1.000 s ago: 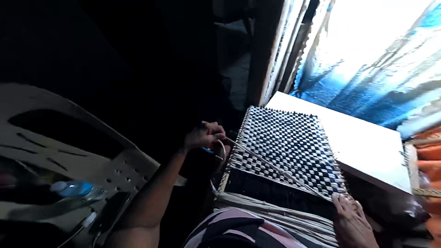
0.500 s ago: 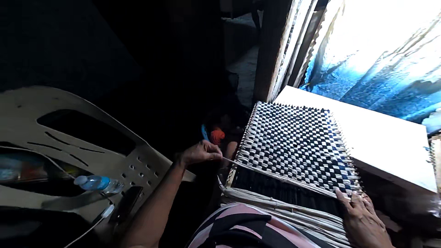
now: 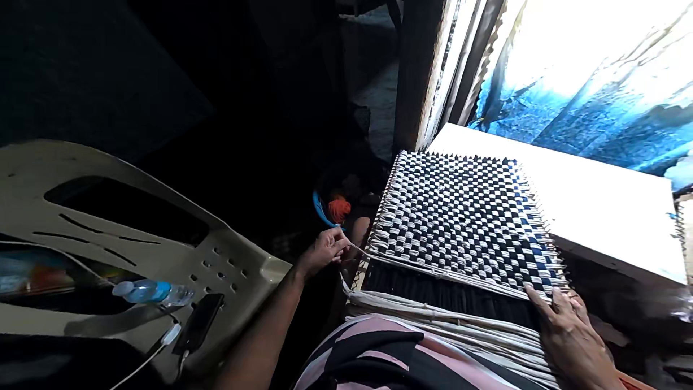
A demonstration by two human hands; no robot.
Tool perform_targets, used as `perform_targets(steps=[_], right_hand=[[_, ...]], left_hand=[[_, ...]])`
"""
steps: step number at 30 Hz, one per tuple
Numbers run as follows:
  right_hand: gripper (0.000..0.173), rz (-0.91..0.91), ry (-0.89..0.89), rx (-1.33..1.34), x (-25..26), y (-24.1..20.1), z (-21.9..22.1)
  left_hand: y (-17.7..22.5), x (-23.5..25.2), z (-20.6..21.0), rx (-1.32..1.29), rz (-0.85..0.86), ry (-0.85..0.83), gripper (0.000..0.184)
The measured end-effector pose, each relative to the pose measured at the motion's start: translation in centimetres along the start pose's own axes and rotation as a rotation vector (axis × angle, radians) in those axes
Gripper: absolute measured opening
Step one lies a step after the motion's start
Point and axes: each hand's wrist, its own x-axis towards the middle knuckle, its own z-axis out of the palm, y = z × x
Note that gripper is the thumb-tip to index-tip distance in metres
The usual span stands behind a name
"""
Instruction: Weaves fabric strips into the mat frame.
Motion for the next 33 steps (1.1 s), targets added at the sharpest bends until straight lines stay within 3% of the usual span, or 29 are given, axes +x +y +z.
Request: perform_targets(steps=[5,13,19,25,28,33], right_hand=[[0.052,0.008,0.006,0.009,-0.1,-0.2,0.1],[0.052,-0.006,0.032,0.026,-0.1,0.0,0.3],[0.052,0.010,-0.056,0.097,0.2,0.0,-0.6],[0.046,-0.152,-0.062,0.195,1.7,-1.6,-0.5],[0.044,-0.251,-0.129,0.231,3.4,-3.7,-0.3],[0.046,-0.491,-0.202,0.294,7.2,-8.9,0.0]], left_hand=[[1.2,0.2,-1.4,0.103,0.215,-0.080,0.017],[-2.6,1.3,-0.4,0.245,0.194,-0.069,0.010],[-3.4,-0.2,1.4,0.517,0.226,0.010,0.018],[-0.6,-3.8,2.8,0.895,0.249,-0.001,0.036],[0.7,-4.3,3.8,1.004,0.244,-0.030,0.036],[3.6,-3.1,3.4,1.021,0.019,-0.179,0.035]])
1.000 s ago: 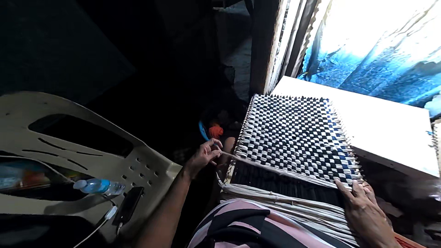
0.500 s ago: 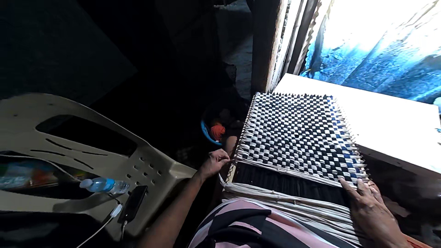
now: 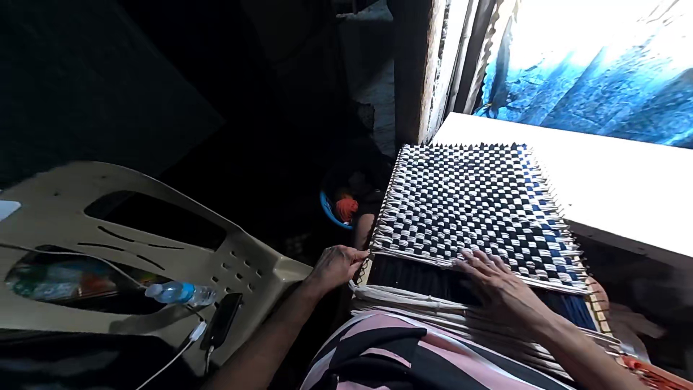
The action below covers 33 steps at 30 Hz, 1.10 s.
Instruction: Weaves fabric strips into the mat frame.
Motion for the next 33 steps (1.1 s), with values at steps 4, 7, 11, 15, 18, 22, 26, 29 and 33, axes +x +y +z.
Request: perform_targets(steps=[4,7,11,15,18,22,26,29,33], right_hand=[[0.051,-0.253,-0.063,0.043,5.8,-3.4,0.7],[0.055,-0.379,-0.122,0.072,9.7,-5.3,1.8],[0.059,-0.431,-0.188,0.101,12.4,-6.2,4.5],[0.058,-0.394,-0.196,0.108,12.6,-6.2,6.1],[0.058,-0.365,-0.212,0.095,12.5,-6.4,6.2],[0.057,-0.363,-0.206,0.081,12.3,-6.1,6.3],[0.057,-0.350,-0.203,0.094,12.1,-6.2,6.6],[0.057,-0.344,-0.217,0.090,12.3,-6.2,6.6],[0.057,-0.342,-0.204,0.094,12.4,-6.3,6.8]], left_hand=[[1.1,0.6,-1.2,-0.006,-0.092,-0.110,0.034],[1.2,0.5,-0.9,0.015,-0.118,-0.120,0.035],[1.4,-0.5,-0.3,0.046,-0.099,-0.106,0.036],[1.5,-1.0,-0.6,0.067,-0.089,-0.094,0.033],[1.2,-0.9,-0.9,0.042,-0.107,-0.129,0.032],[1.0,-1.3,-0.1,-0.003,-0.075,-0.107,0.032],[1.1,-2.2,0.7,-0.066,-0.034,-0.038,0.030],[1.9,-2.1,-0.3,-0.042,-0.041,-0.062,0.029],[2.2,-0.7,-2.3,0.040,-0.029,-0.195,0.028]])
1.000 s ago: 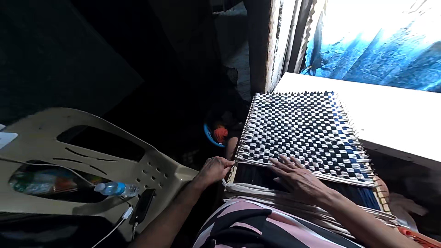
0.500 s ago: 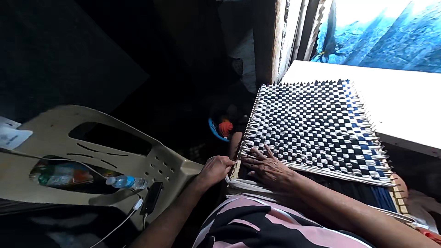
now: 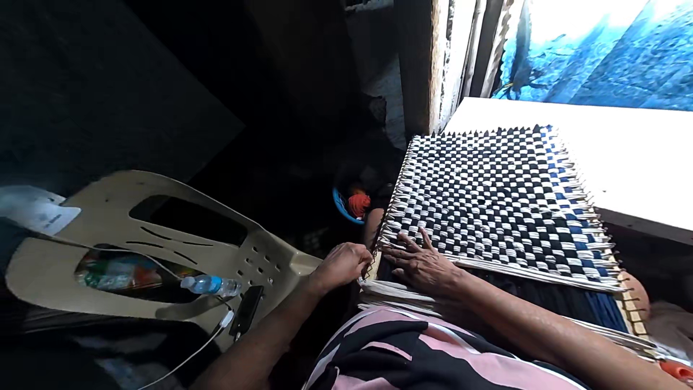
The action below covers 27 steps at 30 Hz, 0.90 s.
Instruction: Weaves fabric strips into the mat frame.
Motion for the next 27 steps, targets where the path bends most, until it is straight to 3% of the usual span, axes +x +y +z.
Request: perform_targets(steps=[3,7,10,15,20,24,27], right_hand=[[0.056,-0.008,0.005,0.005,-0.1,0.1,0.1],[0.056,0.003,0.001,0.012,-0.2,0.1,0.0],[0.057,0.004,-0.010,0.022,-0.1,0.0,0.1],[0.056,0.002,0.004,0.017,0.0,0.1,0.2],[0.056,0.003,0.007,0.014,0.0,0.3,0.3],[0.056,0.007,0.001,0.025,-0.1,0.2,0.2],[0.056,0.011,-0.004,0.023,0.0,0.1,0.2]], left_hand=[[-0.9,0.3,-0.1,-0.007,0.016,-0.060,0.027],[-1.4,-1.1,2.0,-0.095,0.051,0.058,0.024],[-0.8,-1.9,2.9,-0.008,0.114,0.121,0.024],[-0.4,-1.3,0.8,0.217,0.247,-0.016,0.018],[3.3,-0.4,-1.4,0.351,0.068,-0.182,0.016],[6.6,-1.1,-1.5,0.349,-0.095,-0.081,0.021],[6.4,-1.8,-1.5,0.330,-0.137,-0.028,0.025]])
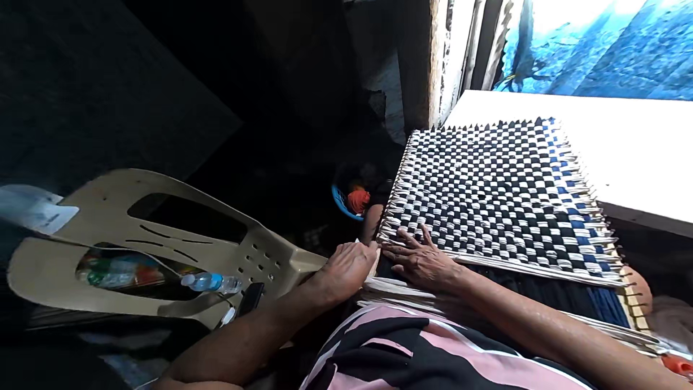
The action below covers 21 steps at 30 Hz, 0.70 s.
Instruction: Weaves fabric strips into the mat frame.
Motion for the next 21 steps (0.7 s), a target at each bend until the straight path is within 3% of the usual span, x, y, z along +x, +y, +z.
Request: perform_targets(steps=[4,8,11,13,17,21], right_hand=[[0.056,0.005,-0.025,0.011,0.2,0.0,-0.1],[0.056,-0.005,-0.009,0.010,0.1,0.1,0.1],[0.057,-0.005,-0.017,0.006,0.2,0.1,0.0],[0.057,-0.008,-0.009,0.003,0.2,0.1,0.1],[0.057,-0.006,-0.008,-0.001,0.2,0.2,0.0],[0.056,-0.008,0.002,0.004,0.2,0.1,0.1]], left_hand=[[-2.9,0.2,2.0,-0.058,0.043,0.093,0.029],[-4.2,-0.3,3.2,-0.183,-0.018,0.200,0.040],[-4.5,-0.7,4.8,-0.224,0.019,0.291,0.033],[-4.1,-0.8,5.3,-0.169,0.016,0.266,0.032],[-2.6,-0.7,3.4,-0.135,-0.106,0.063,0.033],[-1.4,-0.3,2.6,-0.056,-0.083,0.027,0.030]])
